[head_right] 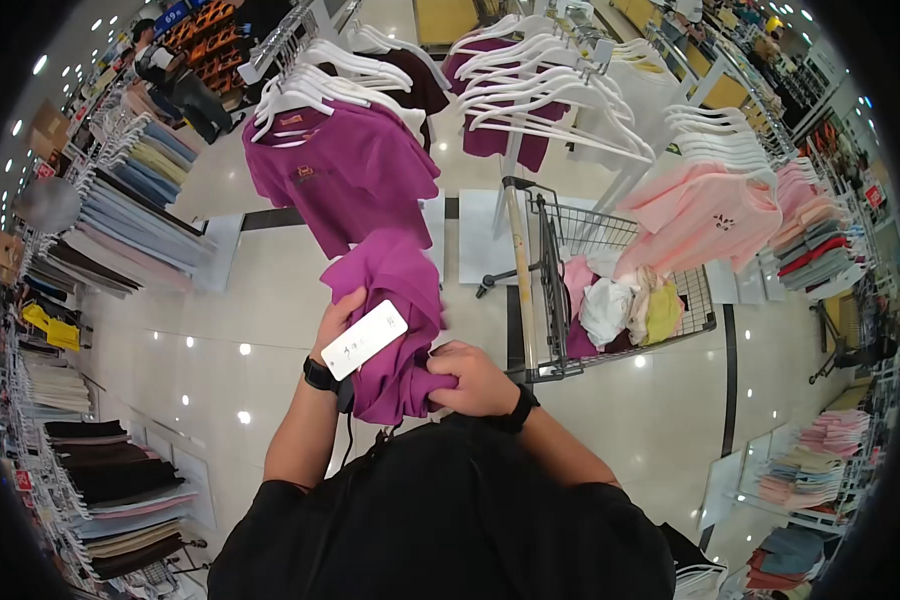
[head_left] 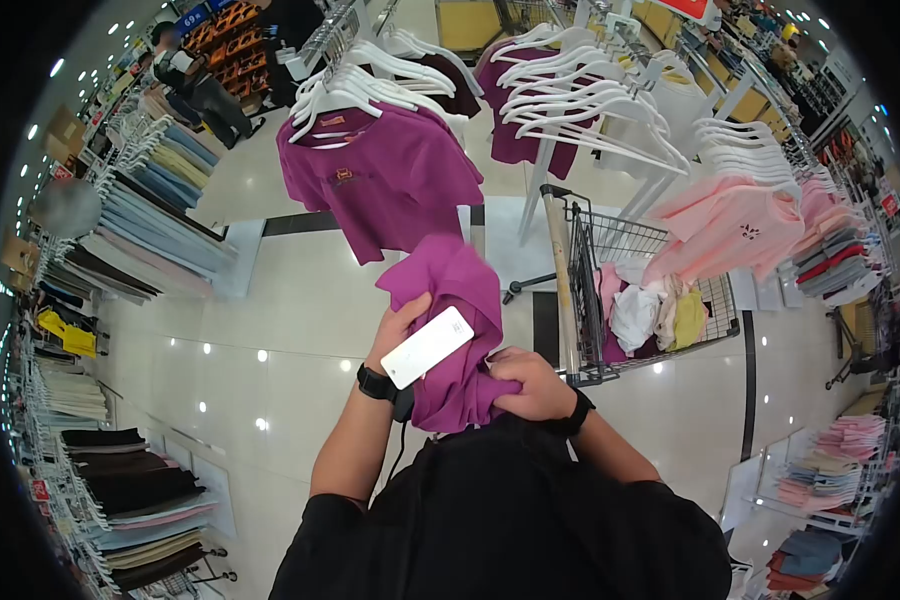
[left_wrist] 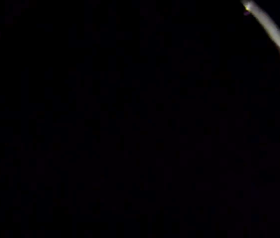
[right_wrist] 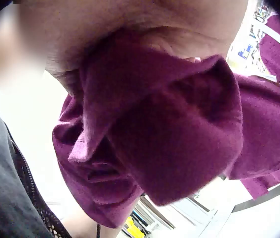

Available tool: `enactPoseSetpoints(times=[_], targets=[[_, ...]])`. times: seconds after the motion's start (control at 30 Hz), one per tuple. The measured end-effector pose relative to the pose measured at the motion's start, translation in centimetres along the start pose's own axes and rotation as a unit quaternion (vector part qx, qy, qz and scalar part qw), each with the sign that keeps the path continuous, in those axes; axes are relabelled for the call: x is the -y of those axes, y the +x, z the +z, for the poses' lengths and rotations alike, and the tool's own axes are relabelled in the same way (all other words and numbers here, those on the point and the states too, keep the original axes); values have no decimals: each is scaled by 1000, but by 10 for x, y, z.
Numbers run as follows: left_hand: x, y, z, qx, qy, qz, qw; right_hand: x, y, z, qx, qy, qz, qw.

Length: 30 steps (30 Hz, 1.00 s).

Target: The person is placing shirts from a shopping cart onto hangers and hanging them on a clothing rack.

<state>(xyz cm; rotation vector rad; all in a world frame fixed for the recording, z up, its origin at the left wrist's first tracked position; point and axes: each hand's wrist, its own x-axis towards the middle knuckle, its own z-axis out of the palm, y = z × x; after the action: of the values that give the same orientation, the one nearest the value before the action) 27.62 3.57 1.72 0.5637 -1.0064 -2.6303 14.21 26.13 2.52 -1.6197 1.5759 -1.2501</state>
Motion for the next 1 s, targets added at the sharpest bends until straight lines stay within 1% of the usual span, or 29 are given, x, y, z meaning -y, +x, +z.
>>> enactPoseSetpoints(times=[0.03,0.07,0.13,0.17,0.23,0.27,0.3,0.37,0.4,0.43,0.5,0.53,0.57,0.6,0.63,0.67,0.7,0.73,0.77,0.8,0.83,0.87,0.9,0.93,0.97,1.0], targets=[[-2,0,3,-1,-4,-3,1000,0,1,0,6,-4,39,999],[-2,1,4,-4,1,7,1000,1,4,-2,6,-2,45,999],[3,10,0,-21,2,29,999,5,18,-10,-26,-3,4,1000],[6,16,3,-22,4,18,1000,-2,20,-13,-32,3,12,999],[10,30,12,-70,4,82,994,-26,17,-15,-9,-17,82,996],[10,37,13,-77,20,73,994,-39,17,-13,-28,156,149,976],[11,46,13,-75,29,62,995,-51,23,-8,-91,271,146,947],[16,63,15,-77,66,81,992,-73,40,-20,-122,399,216,883],[13,67,25,-69,58,58,994,-97,49,-20,-156,399,178,886],[15,75,21,-75,99,43,991,-103,58,-30,-177,379,199,886],[14,91,24,-56,173,6,983,-127,78,-42,-209,411,158,873],[14,100,24,-61,209,-6,976,-137,85,-52,-208,417,157,871],[14,108,23,-68,212,-11,975,-145,89,-60,-225,309,186,905],[14,118,22,-59,263,-34,962,-150,94,-67,-236,197,214,927],[15,127,22,-50,311,-57,947,-119,104,-93,-261,18,224,939],[16,137,23,-33,339,-65,938,-121,111,-107,-263,-39,141,954],[15,146,29,-38,338,-68,938,-128,116,-119,-263,-96,54,958],[11,155,39,-35,403,-91,910,-139,118,-123,-261,-92,57,959],[6,163,49,-31,467,-114,876,-151,119,-125,-235,-51,51,969],[1,173,56,-49,522,-140,840,-152,124,-132,-209,-11,43,977],[3,178,61,-50,523,-142,839,-150,127,-139,-209,-9,44,977],[8,183,66,-82,633,-31,769,-146,129,-147,-202,62,97,973],[11,188,70,-110,724,81,677,-142,134,-153,-193,133,150,961],[13,196,71,-82,739,115,659,-147,139,-149,-212,161,146,953],[15,204,74,-83,740,112,659,-148,144,-151,-211,164,148,952],[16,209,79,-61,743,128,654,-147,150,-153,-221,160,142,952]])
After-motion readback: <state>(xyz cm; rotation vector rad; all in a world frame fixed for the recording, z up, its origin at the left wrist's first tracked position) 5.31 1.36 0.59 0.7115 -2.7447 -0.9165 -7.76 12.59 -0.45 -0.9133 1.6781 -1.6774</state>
